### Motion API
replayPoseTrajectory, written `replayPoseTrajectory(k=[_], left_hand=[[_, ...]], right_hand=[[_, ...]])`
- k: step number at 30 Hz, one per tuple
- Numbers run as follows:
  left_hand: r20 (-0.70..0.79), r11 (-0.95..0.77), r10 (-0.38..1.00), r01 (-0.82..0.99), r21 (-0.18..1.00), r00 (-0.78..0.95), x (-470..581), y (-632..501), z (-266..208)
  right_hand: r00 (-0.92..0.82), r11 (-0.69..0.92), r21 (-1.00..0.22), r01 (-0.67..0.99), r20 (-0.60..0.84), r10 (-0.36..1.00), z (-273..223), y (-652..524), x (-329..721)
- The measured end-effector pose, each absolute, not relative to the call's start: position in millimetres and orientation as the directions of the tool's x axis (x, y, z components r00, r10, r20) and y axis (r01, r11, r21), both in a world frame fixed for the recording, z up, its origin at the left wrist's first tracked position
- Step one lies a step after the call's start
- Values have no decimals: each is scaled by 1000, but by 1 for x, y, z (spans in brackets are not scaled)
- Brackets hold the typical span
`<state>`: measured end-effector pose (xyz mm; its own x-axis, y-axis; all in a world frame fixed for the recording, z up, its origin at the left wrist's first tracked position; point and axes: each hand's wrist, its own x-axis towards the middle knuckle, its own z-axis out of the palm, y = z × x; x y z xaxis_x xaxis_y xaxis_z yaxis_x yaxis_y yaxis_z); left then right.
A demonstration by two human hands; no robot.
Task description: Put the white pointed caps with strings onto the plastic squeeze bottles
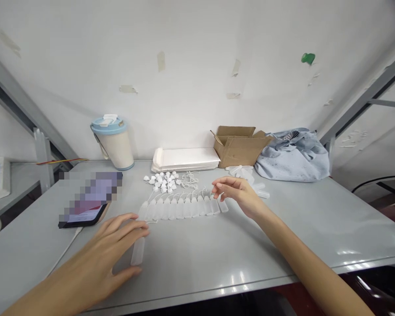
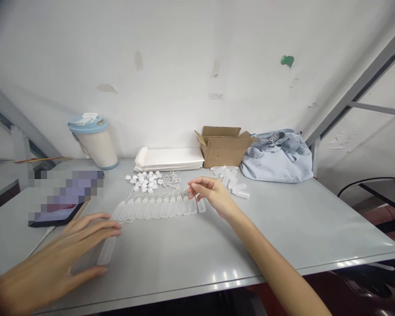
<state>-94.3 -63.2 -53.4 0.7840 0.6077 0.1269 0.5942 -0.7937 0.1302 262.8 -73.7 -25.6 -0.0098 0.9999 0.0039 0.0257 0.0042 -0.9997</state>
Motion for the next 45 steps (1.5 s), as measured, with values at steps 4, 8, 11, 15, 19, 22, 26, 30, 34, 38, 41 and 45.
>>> replayPoseTrajectory(k=[4, 8, 11, 15, 19, 22, 26, 30, 34, 38, 41, 45], left_hand=[[167, -750, 660, 628, 208, 732, -76, -57, -39], [181, -773, 628, 580, 255, 757, -40, -34, -18], [164, -807, 581, 537, 247, 797, -9, -11, -9], [145, -842, 538, 521, 142, 830, 29, 14, -9], [140, -859, 512, 504, 91, 847, 56, 28, -18], [145, -862, 506, 503, 59, 850, 67, 35, -26], [165, -868, 496, 493, 63, 852, 73, 39, -32], [231, -851, 526, 505, 148, 819, 71, 40, -29], [331, -788, 615, 547, 282, 716, 59, 35, -19], [380, -589, 807, 557, 586, 453, 43, 22, -9], [337, -448, 893, 512, 733, 298, 29, 13, -6], [365, -398, 916, 468, 789, 164, 9, 8, -11]], right_hand=[[22, 57, -991, 120, 60, 998, -27, -70, 270], [68, 209, -790, 576, 300, 951, -37, -61, 285], [107, 208, -642, 738, 416, 903, -48, -51, 303], [98, 174, -479, 860, 490, 866, -60, -40, 327], [90, 115, -361, 926, 504, 859, -66, -34, 345], [97, 67, -299, 952, 501, 860, -67, -33, 353], [99, 28, -240, 970, 498, 861, -67, -32, 356], [106, 0, -209, 978, 498, 860, -65, -33, 356], [143, -45, -206, 978, 492, 859, -64, -34, 361], [206, -107, -225, 969, 482, 852, -63, -35, 371], [241, -146, -230, 962, 462, 853, -63, -37, 374], [264, -185, -219, 958, 423, 867, -66, -37, 369]])
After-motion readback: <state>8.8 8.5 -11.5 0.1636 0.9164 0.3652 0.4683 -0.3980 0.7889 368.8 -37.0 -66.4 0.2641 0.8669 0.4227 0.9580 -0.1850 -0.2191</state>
